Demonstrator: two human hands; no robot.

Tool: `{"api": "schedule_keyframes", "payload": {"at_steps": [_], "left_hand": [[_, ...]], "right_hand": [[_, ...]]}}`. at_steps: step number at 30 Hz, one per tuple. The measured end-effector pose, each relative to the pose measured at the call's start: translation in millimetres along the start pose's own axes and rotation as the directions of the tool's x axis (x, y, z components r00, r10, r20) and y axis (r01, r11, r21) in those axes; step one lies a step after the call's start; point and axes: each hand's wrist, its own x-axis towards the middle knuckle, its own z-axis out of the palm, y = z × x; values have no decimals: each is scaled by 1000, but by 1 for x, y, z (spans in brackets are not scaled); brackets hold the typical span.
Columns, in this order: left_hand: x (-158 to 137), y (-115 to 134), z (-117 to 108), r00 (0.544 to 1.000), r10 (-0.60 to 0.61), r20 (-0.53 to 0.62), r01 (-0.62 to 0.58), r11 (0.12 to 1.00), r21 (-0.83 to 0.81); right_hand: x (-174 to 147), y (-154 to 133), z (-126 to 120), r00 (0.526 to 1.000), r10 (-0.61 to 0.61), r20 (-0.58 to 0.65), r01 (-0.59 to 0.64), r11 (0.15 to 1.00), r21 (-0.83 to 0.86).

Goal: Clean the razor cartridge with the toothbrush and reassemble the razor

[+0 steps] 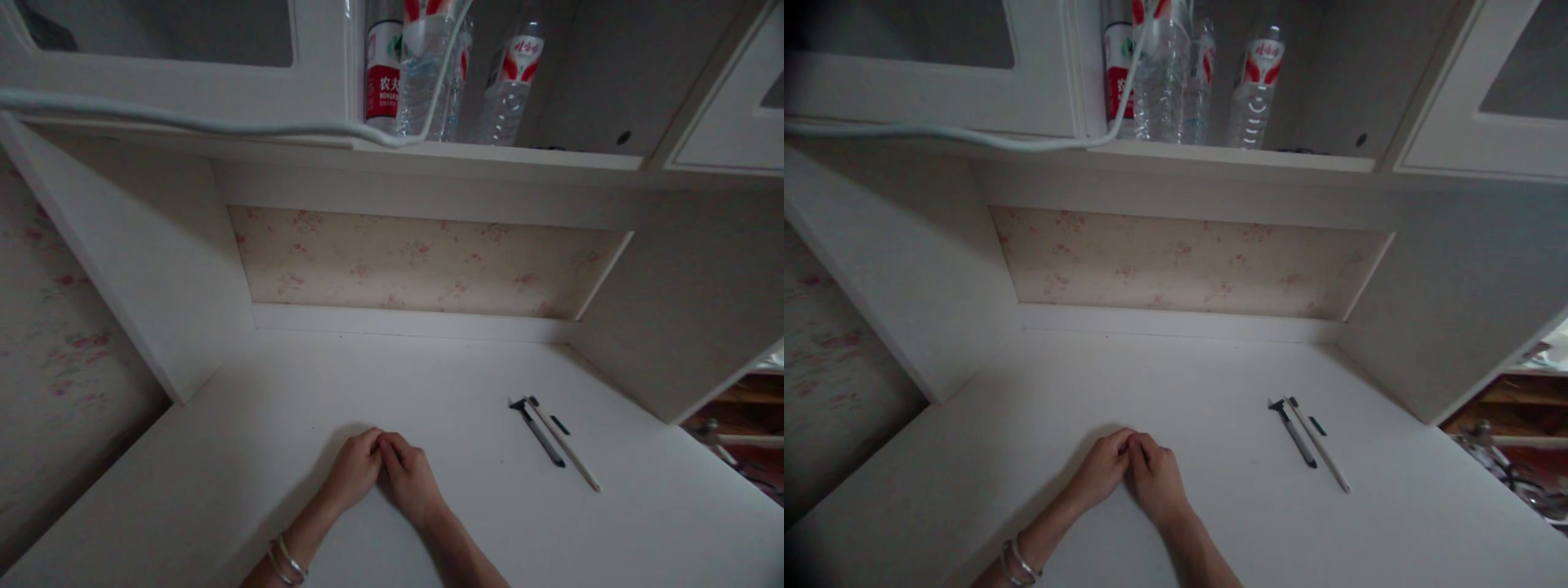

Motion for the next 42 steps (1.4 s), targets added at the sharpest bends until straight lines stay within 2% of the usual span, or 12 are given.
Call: {"api": "schedule_keyframes", "payload": {"at_steps": [29, 42], "left_hand": [[0, 0, 1, 1000, -6, -3, 6, 997, 80], [-2, 7, -1, 997, -72, 1, 71, 989, 131]], "right_hand": [[0, 3, -1, 1000, -14, 5, 14, 999, -30], [-1, -2, -2, 1000, -11, 4, 11, 1000, 3]]}}
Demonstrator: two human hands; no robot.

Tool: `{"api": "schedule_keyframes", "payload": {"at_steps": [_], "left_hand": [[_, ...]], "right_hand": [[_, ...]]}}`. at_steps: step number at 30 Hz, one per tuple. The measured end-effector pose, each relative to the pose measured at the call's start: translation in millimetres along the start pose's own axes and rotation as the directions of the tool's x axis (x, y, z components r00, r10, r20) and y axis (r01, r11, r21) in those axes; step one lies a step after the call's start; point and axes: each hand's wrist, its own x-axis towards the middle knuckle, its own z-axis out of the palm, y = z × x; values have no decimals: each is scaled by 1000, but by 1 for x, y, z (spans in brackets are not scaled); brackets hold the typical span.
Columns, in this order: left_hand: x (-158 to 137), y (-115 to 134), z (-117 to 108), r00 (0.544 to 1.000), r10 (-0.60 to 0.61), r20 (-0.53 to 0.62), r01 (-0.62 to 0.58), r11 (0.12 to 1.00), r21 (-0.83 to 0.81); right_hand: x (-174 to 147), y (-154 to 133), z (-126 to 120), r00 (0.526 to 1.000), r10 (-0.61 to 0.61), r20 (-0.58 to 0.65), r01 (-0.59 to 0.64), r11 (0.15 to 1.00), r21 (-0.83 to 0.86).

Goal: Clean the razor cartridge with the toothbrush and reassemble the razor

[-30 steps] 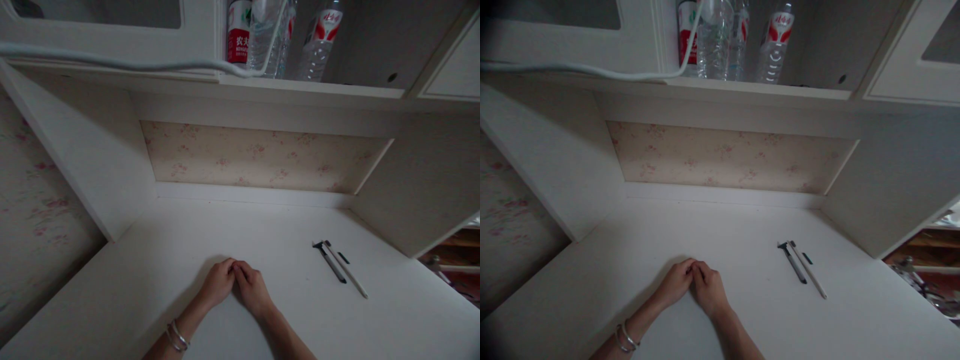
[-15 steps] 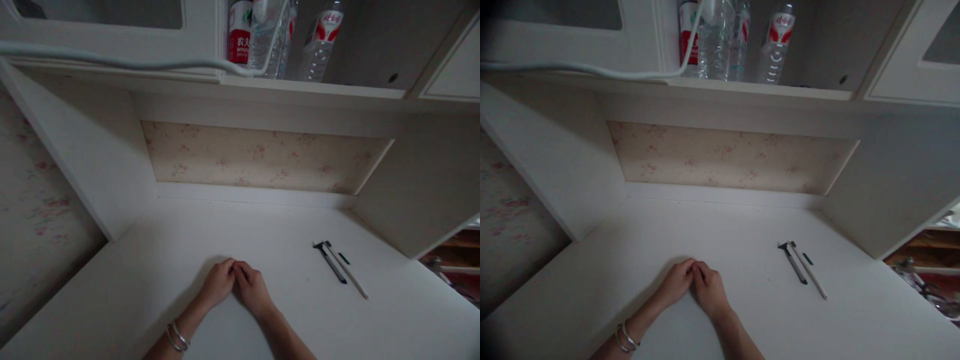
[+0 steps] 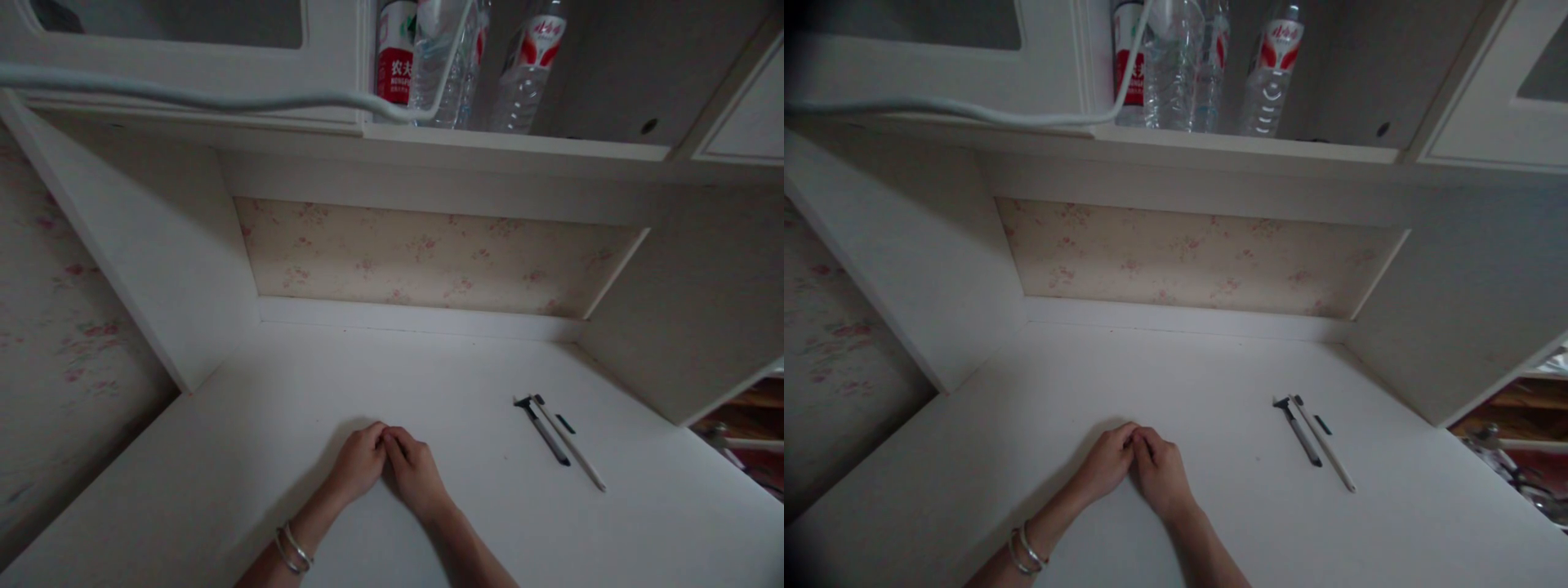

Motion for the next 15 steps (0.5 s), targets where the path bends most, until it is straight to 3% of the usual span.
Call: {"api": "schedule_keyframes", "payload": {"at_steps": [15], "left_hand": [[1, -5, 3, 1000, 0, 1, 0, 1000, 30]], "right_hand": [[0, -2, 0, 1000, 16, 7, -16, 1000, -2]]}}
